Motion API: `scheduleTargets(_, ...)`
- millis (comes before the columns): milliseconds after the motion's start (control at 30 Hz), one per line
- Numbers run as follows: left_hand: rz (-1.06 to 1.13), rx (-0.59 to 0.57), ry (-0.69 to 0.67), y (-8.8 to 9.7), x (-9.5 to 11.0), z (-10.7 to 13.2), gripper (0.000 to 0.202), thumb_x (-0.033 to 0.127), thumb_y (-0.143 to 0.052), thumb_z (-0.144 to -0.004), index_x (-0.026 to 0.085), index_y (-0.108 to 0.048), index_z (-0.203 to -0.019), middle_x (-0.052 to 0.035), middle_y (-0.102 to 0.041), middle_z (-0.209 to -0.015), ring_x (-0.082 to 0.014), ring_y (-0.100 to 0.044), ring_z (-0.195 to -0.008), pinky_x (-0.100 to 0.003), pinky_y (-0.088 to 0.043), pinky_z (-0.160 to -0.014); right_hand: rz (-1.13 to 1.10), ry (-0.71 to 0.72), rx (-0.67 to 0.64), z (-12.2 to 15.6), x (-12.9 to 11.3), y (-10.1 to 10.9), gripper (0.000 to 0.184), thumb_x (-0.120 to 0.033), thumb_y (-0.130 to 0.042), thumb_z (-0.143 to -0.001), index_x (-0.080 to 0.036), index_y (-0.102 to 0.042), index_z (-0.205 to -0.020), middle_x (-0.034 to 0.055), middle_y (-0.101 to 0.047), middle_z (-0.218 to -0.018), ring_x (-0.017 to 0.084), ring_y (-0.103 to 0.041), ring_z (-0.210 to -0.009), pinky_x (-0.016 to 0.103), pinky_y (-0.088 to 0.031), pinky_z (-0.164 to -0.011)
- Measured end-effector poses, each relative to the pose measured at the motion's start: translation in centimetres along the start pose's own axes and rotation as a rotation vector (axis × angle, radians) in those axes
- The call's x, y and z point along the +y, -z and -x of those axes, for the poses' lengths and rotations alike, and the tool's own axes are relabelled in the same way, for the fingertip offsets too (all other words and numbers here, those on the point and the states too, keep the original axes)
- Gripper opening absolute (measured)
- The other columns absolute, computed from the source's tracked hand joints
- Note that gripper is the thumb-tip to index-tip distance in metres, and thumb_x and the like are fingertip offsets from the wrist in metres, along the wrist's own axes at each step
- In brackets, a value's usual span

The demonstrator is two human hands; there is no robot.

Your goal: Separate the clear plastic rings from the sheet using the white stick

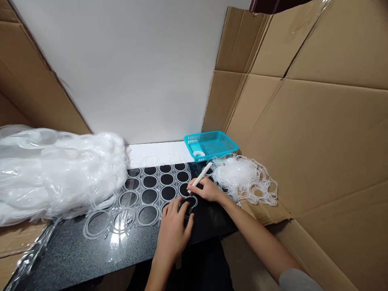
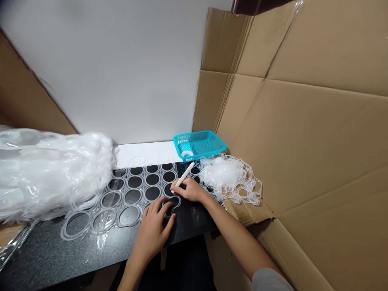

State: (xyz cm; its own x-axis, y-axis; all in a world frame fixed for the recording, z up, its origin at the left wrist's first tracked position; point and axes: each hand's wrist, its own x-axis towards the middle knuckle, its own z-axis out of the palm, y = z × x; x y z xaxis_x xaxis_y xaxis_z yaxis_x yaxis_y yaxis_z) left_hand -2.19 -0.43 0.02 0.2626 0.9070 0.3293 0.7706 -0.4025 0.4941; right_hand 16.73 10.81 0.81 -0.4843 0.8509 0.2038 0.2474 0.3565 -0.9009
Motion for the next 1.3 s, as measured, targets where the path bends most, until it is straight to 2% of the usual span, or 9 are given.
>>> scheduleTargets(67, -0.012, -0.016, 0.0, 0.1, 0.1, 0.0, 0.028, 0.023, -0.056, -0.099, 0.026, -0.064, -0.126, -0.0089, -0.061, -0.139, -0.0306, -0.056, -0.131, -0.052, -0.045, -0.108, -0.003, -0.013, 0.0, 0.0, 0.0, 0.1, 0.024, -0.038, -0.064, -0.096, -0.019, -0.075, -0.087, 0.0048, -0.077, -0.087, 0.019, -0.072, -0.08, 0.03, -0.057, -0.078)
scheduleTargets(233, -0.035, -0.037, -0.003, 0.0, 0.3, -0.1, 0.028, 0.025, -0.055, -0.1, 0.024, -0.063, -0.127, -0.0101, -0.061, -0.141, -0.0319, -0.054, -0.133, -0.053, -0.044, -0.108, 0.103, 0.044, 0.0, 0.2, 0.0, 0.2, 0.024, -0.038, -0.063, -0.097, -0.02, -0.075, -0.086, 0.0048, -0.078, -0.091, 0.02, -0.072, -0.088, 0.032, -0.055, -0.088)
scheduleTargets(400, -0.055, -0.036, -0.018, -0.2, 0.3, -0.3, 0.028, 0.025, -0.055, -0.099, 0.025, -0.064, -0.126, -0.0087, -0.063, -0.14, -0.032, -0.053, -0.133, -0.052, -0.043, -0.107, 0.103, 0.033, -0.01, 0.2, 0.0, 0.2, 0.028, -0.042, -0.061, -0.099, -0.021, -0.074, -0.085, 0.0047, -0.078, -0.09, 0.02, -0.073, -0.087, 0.032, -0.056, -0.088)
scheduleTargets(567, -0.088, -0.034, -0.03, -0.3, 0.4, -0.3, 0.029, 0.025, -0.053, -0.1, 0.023, -0.064, -0.127, -0.0094, -0.063, -0.142, -0.0329, -0.052, -0.134, -0.053, -0.042, -0.107, 0.131, 0.049, -0.003, 0.1, -0.1, 0.2, 0.025, -0.038, -0.062, -0.098, -0.02, -0.074, -0.085, 0.0044, -0.078, -0.089, 0.02, -0.073, -0.086, 0.033, -0.056, -0.089)
scheduleTargets(700, -0.135, -0.062, -0.042, -0.4, 0.9, -0.2, 0.031, 0.025, -0.052, -0.101, 0.023, -0.063, -0.129, -0.0095, -0.062, -0.144, -0.0358, -0.051, -0.135, -0.057, -0.041, -0.107, 0.172, 0.144, -0.019, 0.3, -0.4, 0.2, 0.021, -0.033, -0.061, -0.099, -0.021, -0.076, -0.089, 0.0048, -0.079, -0.095, 0.021, -0.073, -0.092, 0.034, -0.056, -0.093)
scheduleTargets(833, -0.154, -0.031, -0.018, -0.7, 1.4, -0.3, 0.034, 0.025, -0.053, -0.1, 0.024, -0.062, -0.132, -0.0105, -0.063, -0.142, -0.0361, -0.052, -0.133, -0.058, -0.041, -0.107, 0.26, 0.231, -0.086, 0.7, -0.8, 0.4, 0.021, -0.03, -0.058, -0.101, -0.023, -0.077, -0.098, 0.0054, -0.079, -0.1, 0.021, -0.073, -0.098, 0.036, -0.057, -0.095)
scheduleTargets(1067, -0.103, -0.029, 0.002, -0.6, 1.3, -0.1, 0.034, 0.024, -0.056, -0.098, 0.025, -0.059, -0.132, -0.0092, -0.062, -0.141, -0.036, -0.05, -0.134, -0.058, -0.041, -0.108, 0.533, 0.544, -0.157, 0.6, 0.8, -0.1, 0.028, -0.024, -0.052, -0.104, -0.024, -0.073, -0.123, 0.0098, -0.079, -0.117, 0.024, -0.076, -0.107, 0.038, -0.06, -0.092)
scheduleTargets(1167, -0.071, -0.046, 0.004, -0.1, 1.2, 0.0, 0.029, 0.024, -0.057, -0.098, 0.025, -0.061, -0.126, -0.0083, -0.063, -0.138, -0.0343, -0.052, -0.13, -0.056, -0.041, -0.107, 0.643, 0.598, -0.082, 0.1, 1.5, -0.2, 0.03, -0.023, -0.049, -0.105, -0.021, -0.073, -0.123, 0.013, -0.077, -0.121, 0.026, -0.075, -0.111, 0.042, -0.06, -0.092)
scheduleTargets(1300, -0.027, -0.067, 0.008, 0.4, 1.2, 0.0, 0.024, 0.023, -0.059, -0.097, 0.026, -0.064, -0.12, -0.0066, -0.065, -0.134, -0.0333, -0.054, -0.127, -0.056, -0.043, -0.105, 0.595, 0.475, 0.11, -0.5, 1.0, 0.1, 0.029, -0.024, -0.05, -0.105, -0.021, -0.075, -0.121, 0.0129, -0.077, -0.123, 0.027, -0.074, -0.114, 0.045, -0.059, -0.097)
